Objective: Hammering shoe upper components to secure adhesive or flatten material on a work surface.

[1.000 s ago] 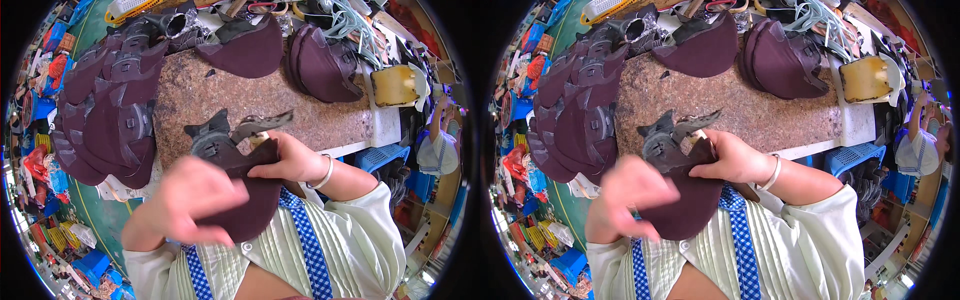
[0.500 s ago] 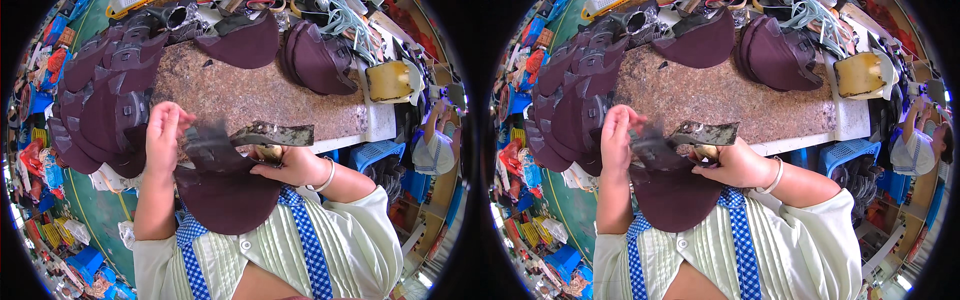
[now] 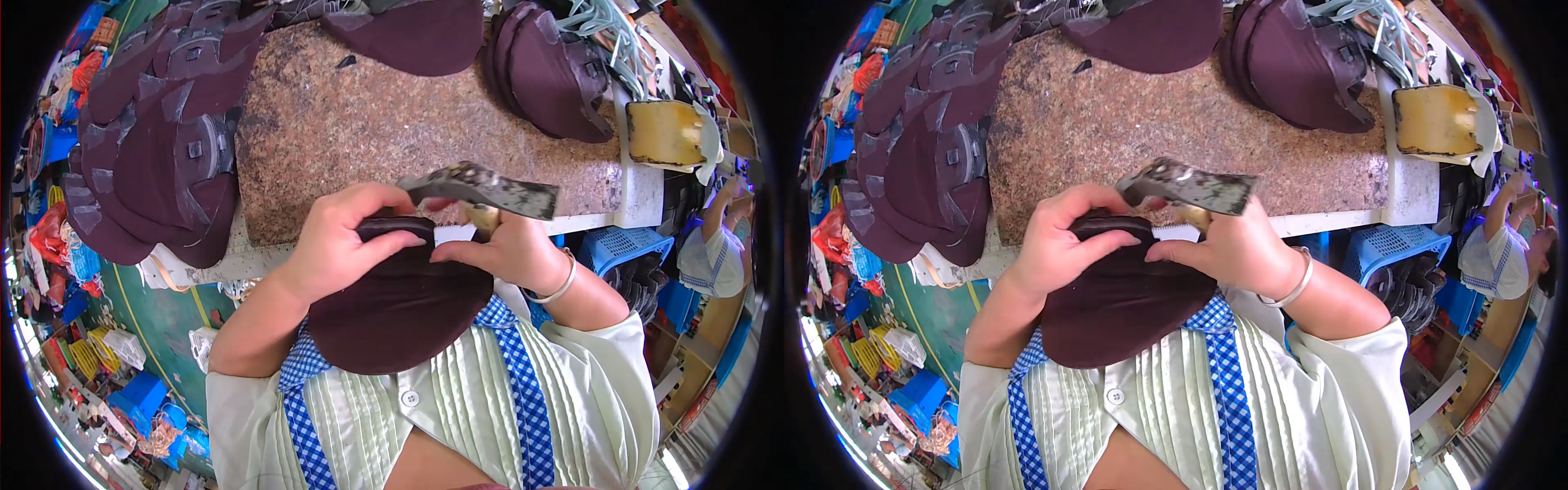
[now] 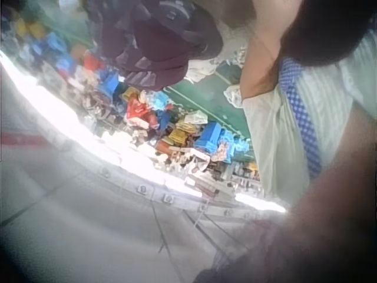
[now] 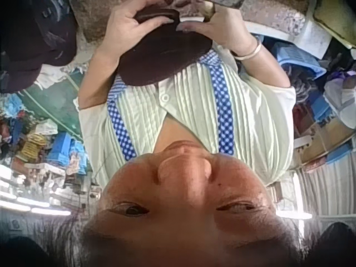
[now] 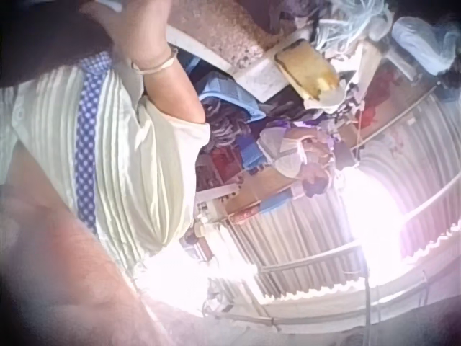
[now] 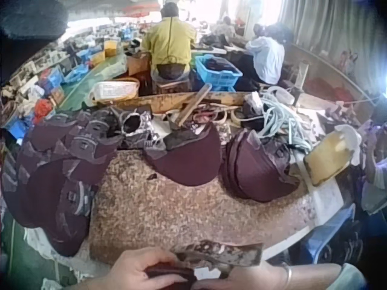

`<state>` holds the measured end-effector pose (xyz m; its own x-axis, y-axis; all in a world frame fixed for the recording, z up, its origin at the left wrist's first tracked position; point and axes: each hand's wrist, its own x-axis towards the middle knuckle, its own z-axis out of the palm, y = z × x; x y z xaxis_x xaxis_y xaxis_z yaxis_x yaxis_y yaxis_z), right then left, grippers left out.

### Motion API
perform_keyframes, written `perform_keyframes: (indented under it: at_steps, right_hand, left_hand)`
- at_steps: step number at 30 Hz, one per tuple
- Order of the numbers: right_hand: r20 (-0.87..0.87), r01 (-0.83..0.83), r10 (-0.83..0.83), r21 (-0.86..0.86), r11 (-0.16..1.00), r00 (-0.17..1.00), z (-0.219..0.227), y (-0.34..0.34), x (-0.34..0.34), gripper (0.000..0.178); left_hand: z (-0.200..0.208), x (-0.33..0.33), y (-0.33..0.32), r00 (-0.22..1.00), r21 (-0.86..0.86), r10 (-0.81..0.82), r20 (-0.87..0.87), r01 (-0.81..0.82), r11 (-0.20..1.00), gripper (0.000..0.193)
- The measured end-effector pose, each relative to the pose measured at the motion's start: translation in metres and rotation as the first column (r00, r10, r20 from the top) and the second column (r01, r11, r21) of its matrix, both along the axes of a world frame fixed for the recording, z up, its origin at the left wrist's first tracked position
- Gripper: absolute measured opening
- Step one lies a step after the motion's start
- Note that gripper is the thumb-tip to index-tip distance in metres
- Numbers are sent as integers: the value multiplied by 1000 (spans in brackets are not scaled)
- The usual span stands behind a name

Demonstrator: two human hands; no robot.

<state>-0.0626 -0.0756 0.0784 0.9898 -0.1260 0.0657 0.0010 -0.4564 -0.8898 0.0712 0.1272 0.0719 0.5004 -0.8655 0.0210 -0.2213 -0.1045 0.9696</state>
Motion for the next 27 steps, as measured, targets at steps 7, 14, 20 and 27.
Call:
perform_keyframes:
  at_steps: [7, 14, 20, 27]
  right_hand:
    - [-239, 101, -102, -17, 995, 966, -12, 10, 7, 14]
    - [-79, 5, -13, -93, 996, 997, 7, -29, 3, 34]
    - [-138, -288, 261, -255, 923, 956, 9, -12, -7, 30]
    - [-148, -90, 47, -295, 951, 988, -1, -4, -20, 26]
  left_hand:
    - [-25, 8, 2, 964, 154, -20, 265, -22, 988, 21]
    - [-38, 13, -6, 833, 100, -22, 553, -41, 994, 46]
    - [-35, 33, -12, 816, 101, -226, 533, 203, 974, 33]
    - [-32, 44, -10, 708, 105, -302, 639, 309, 945, 26]
